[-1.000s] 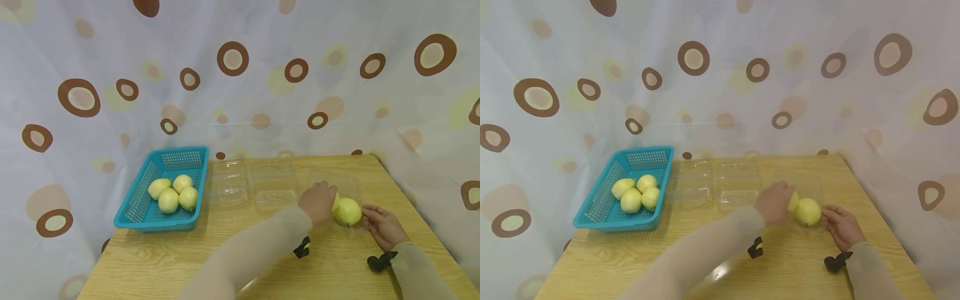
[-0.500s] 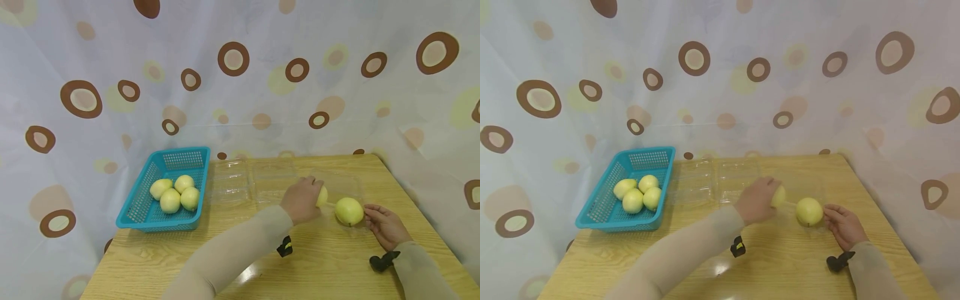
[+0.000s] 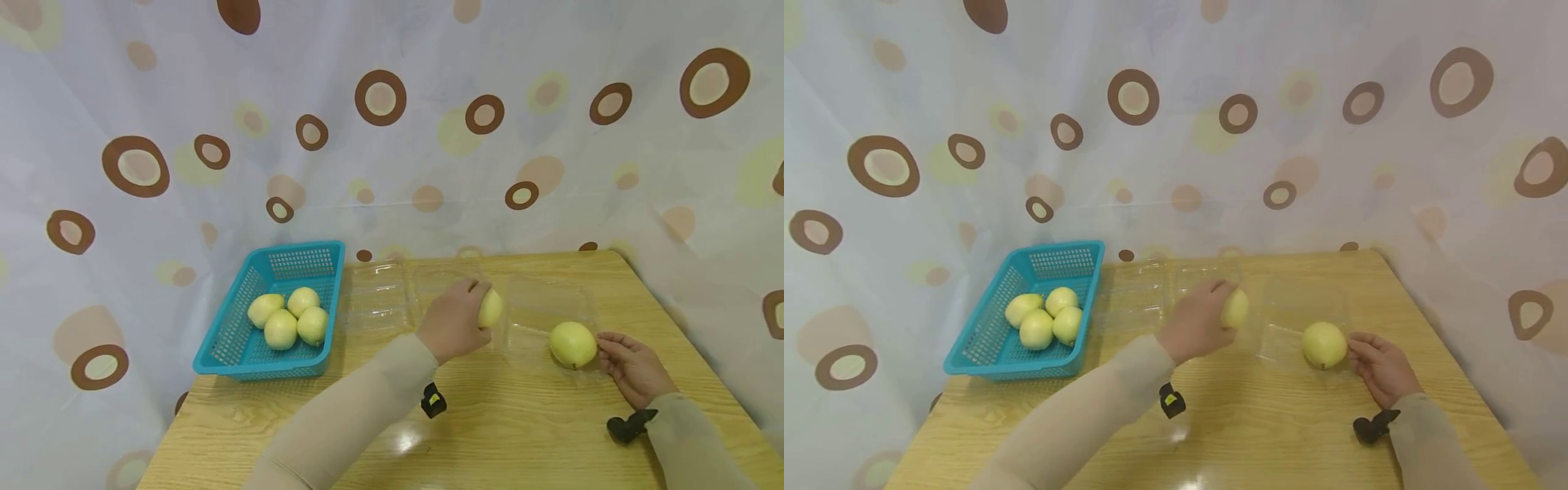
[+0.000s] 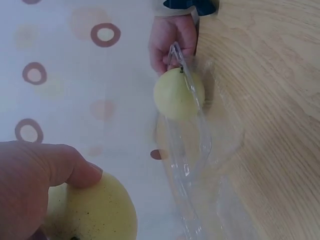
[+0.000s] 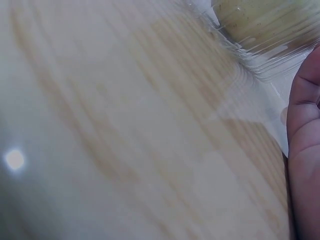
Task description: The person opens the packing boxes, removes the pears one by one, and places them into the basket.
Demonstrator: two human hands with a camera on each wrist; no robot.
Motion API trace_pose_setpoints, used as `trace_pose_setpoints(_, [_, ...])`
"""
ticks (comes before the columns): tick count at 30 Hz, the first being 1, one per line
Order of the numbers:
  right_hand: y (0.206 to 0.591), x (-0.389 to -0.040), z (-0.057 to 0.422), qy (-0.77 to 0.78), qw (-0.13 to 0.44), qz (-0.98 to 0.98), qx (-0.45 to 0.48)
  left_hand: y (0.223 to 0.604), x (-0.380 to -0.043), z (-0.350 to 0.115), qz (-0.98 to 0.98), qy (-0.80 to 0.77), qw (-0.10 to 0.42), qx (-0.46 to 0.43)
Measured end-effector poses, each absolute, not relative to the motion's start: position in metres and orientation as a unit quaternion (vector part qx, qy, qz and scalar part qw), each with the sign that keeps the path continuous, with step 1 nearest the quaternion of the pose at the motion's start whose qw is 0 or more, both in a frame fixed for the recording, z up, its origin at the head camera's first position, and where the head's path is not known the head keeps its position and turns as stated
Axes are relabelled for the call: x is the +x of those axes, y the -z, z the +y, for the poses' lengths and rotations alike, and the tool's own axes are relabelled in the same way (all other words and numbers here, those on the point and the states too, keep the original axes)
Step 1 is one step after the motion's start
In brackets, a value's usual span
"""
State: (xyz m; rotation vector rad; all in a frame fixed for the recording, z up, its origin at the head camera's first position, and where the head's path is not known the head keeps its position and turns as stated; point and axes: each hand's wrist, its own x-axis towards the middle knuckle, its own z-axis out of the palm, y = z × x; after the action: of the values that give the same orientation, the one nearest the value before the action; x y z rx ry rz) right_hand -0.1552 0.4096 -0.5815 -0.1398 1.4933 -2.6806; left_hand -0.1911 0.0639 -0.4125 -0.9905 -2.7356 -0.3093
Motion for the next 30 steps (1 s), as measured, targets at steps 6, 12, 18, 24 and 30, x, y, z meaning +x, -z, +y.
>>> trace_pose_setpoints(6, [0.581, -0.156, 0.411, 0.875, 0.035, 0.481, -0.05, 0.401, -0.196, 0.039, -0.932, 0.131, 0.126, -0.313])
trace_pose_setpoints(12, [0.582, -0.155, 0.411, 0.877, 0.037, 0.476, -0.05, 0.392, -0.2, 0.014, -0.937, 0.152, 0.134, -0.285])
trace_pose_setpoints(18, [0.583, -0.155, 0.411, 0.873, 0.035, 0.484, -0.047, 0.39, -0.204, -0.006, -0.936, 0.166, 0.15, -0.27])
trace_pose_setpoints(24, [0.585, -0.157, 0.413, 0.876, 0.039, 0.478, -0.049, 0.383, -0.207, -0.025, -0.939, 0.184, 0.147, -0.251])
trace_pose_setpoints(30, [0.585, -0.157, 0.412, 0.878, 0.035, 0.475, -0.047, 0.377, -0.213, -0.046, -0.944, 0.179, 0.16, -0.226])
